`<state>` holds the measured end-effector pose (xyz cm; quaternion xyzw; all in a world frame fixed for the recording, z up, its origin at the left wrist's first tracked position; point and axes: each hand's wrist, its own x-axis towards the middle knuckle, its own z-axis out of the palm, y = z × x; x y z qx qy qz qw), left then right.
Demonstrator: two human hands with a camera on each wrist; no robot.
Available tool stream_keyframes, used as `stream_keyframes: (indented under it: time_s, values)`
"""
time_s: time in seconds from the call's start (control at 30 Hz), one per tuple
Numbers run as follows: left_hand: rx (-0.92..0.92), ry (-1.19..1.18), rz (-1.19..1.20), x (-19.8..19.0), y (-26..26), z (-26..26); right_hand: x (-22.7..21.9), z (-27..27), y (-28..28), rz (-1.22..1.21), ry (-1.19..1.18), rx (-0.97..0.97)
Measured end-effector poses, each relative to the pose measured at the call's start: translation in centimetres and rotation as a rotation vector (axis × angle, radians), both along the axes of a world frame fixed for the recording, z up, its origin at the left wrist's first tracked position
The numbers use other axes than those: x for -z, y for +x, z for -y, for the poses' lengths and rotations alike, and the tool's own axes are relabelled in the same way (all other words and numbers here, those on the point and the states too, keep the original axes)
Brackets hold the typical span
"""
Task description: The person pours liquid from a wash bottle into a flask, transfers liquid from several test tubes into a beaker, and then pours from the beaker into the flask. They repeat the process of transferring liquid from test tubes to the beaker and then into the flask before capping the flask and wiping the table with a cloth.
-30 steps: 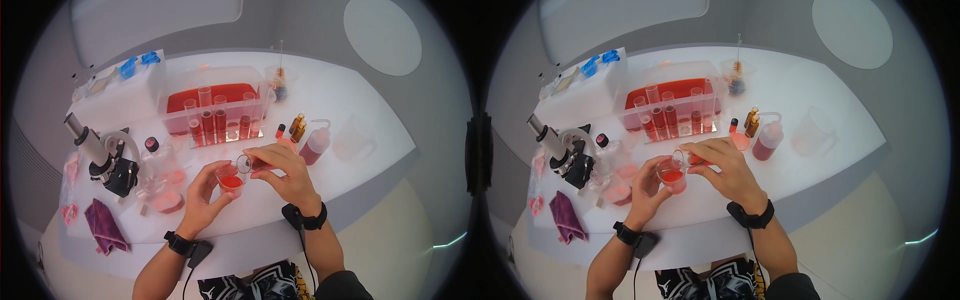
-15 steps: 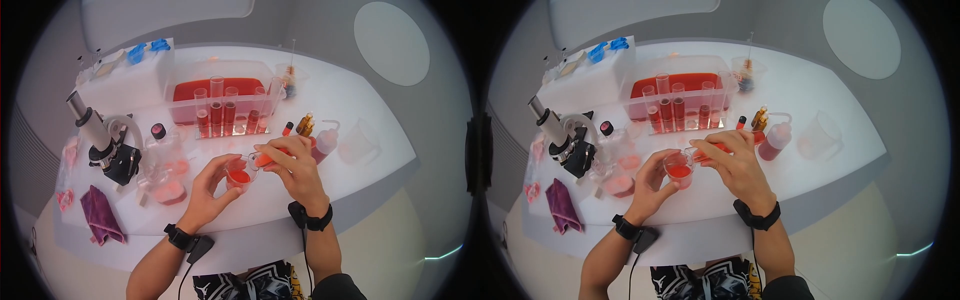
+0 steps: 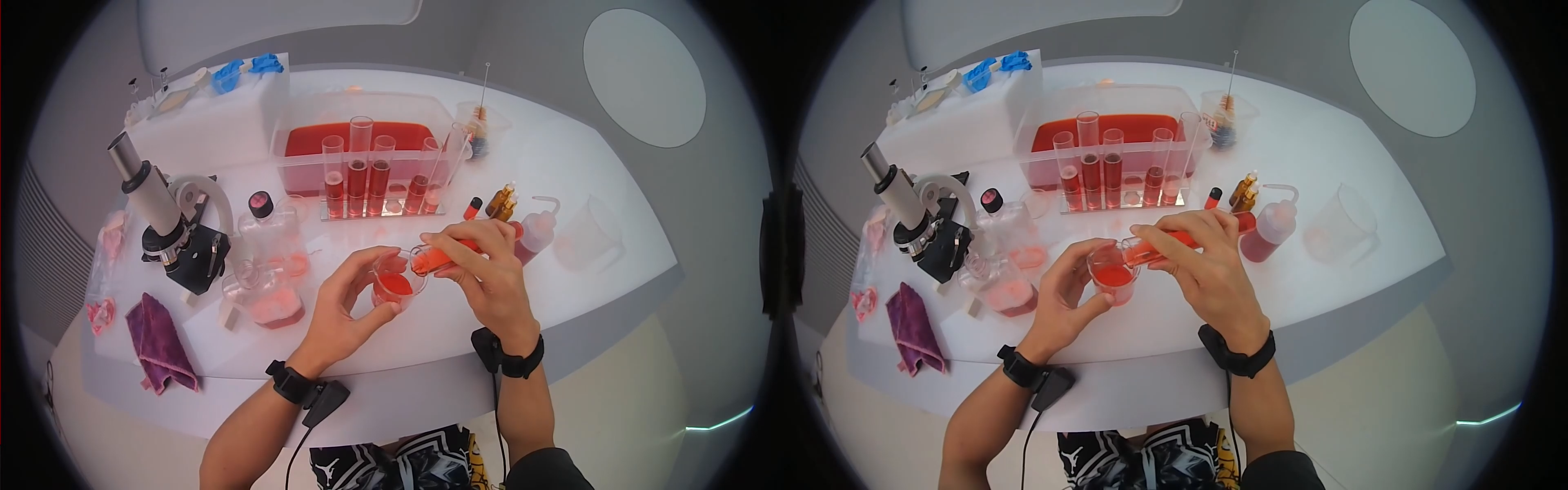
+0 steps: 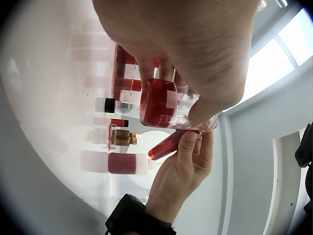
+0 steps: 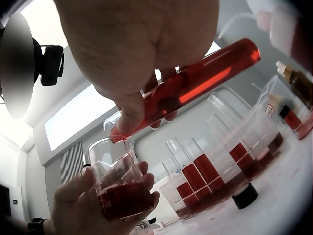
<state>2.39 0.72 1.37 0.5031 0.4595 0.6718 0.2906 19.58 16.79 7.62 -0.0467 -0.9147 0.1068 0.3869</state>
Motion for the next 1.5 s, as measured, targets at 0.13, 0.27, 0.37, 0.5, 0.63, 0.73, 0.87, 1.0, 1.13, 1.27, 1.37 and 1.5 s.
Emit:
stream_keyframes:
  time_s: [0.13,0.27,0.37,0.5,0.63,0.73,0.87,1.0,1.13,1.27,1.37,1.5]
  values:
    - [0.013,0.005,0.009,-0.01,-0.02,0.01,0.04,0.01,0.08,0.006,0.003,0.010]
    - [0.017,0.004,0.007,0.18,-0.10,-0.05,0.05,0.03,0.13,0.011,0.018,0.019]
    - [0.014,0.003,0.003,0.18,-0.05,0.01,0.00,0.16,0.13,0.006,0.025,0.024]
    - [0.008,0.012,0.003,0.14,-0.04,0.01,0.01,0.18,0.13,0.006,0.032,0.027]
    - [0.008,0.015,0.003,0.21,-0.02,-0.02,0.00,0.22,0.13,0.008,0.036,0.031]
    - [0.008,0.002,-0.002,0.28,-0.07,-0.01,-0.02,0.26,0.15,0.004,0.037,0.032]
    - [0.007,0.002,-0.003,0.16,-0.06,0.00,0.00,0.30,0.13,0.004,0.036,0.030]
    - [0.009,0.005,-0.001,0.19,-0.07,-0.02,-0.04,0.35,0.14,0.005,0.038,0.031]
    - [0.015,0.008,0.005,0.20,-0.07,-0.04,-0.12,0.42,0.17,0.009,0.035,0.037]
    - [0.015,0.010,0.002,0.12,-0.07,0.00,-0.13,0.54,0.17,0.009,0.030,0.039]
    - [0.008,0.009,-0.003,0.11,-0.05,-0.02,-0.12,0.52,0.15,0.011,0.032,0.042]
    - [0.010,0.007,-0.001,0.04,-0.02,0.01,-0.19,0.58,0.14,0.010,0.033,0.042]
